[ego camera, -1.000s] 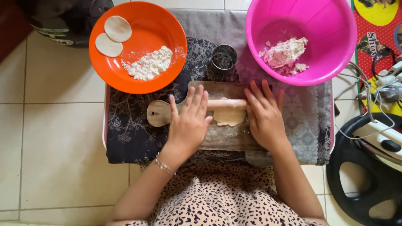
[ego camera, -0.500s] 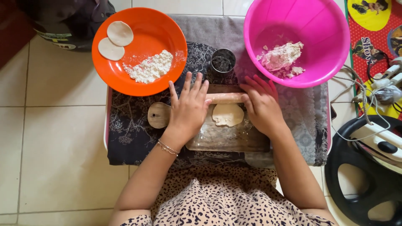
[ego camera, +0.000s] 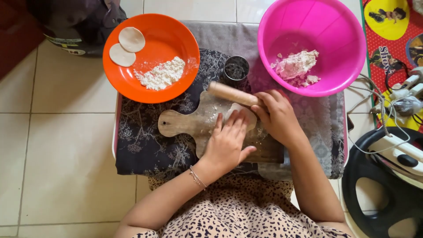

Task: Rolling out dough with a rolling pin and cutting it into circular wrappers using a metal cutter.

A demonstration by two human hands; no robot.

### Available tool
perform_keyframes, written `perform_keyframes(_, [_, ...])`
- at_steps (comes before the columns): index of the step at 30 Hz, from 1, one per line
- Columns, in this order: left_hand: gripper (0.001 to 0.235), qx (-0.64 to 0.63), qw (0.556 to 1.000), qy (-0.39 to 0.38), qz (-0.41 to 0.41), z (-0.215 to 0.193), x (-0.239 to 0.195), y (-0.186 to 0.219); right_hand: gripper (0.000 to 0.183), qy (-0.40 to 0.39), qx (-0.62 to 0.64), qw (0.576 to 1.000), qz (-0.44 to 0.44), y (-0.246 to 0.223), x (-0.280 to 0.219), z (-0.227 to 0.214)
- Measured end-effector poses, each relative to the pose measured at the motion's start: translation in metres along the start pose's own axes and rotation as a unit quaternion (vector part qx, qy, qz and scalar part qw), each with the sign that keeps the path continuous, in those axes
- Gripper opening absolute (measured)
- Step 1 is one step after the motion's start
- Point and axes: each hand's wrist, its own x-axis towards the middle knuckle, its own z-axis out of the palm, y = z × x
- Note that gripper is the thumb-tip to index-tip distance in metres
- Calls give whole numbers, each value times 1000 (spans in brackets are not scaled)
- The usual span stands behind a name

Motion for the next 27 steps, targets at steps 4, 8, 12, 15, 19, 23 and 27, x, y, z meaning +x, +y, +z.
perform_keyframes(4, [96,14,995,-92,-33,-11,7,1,32,16,59,998,-8,-17,4,-19])
perform_keyframes(8, [102,22,995,-98,-18,-14,12,1,32,30,67,997,-19,-19,-5,-28])
perform_keyframes(12, [34,-48,989,137,2,-68,37,-8,35,33,35,999,-19,-12,-17,-27])
perform_keyframes(15, [35,-42,982,184,-17,-32,-4,-47,39,40,-38,998,-43,-14,-27,-13])
perform_keyframes(19, [49,-40,993,101,-43,-35,1,-57,45,50,-74,994,-62,-30,-26,-6])
perform_keyframes(23, [60,-12,1000,-13,-26,-34,-8,-50,39,50,-89,993,-60,-42,-32,-11])
perform_keyframes(27, [62,11,999,-16,-29,-37,-14,-45,46,33,-97,994,-48,-43,-39,-8])
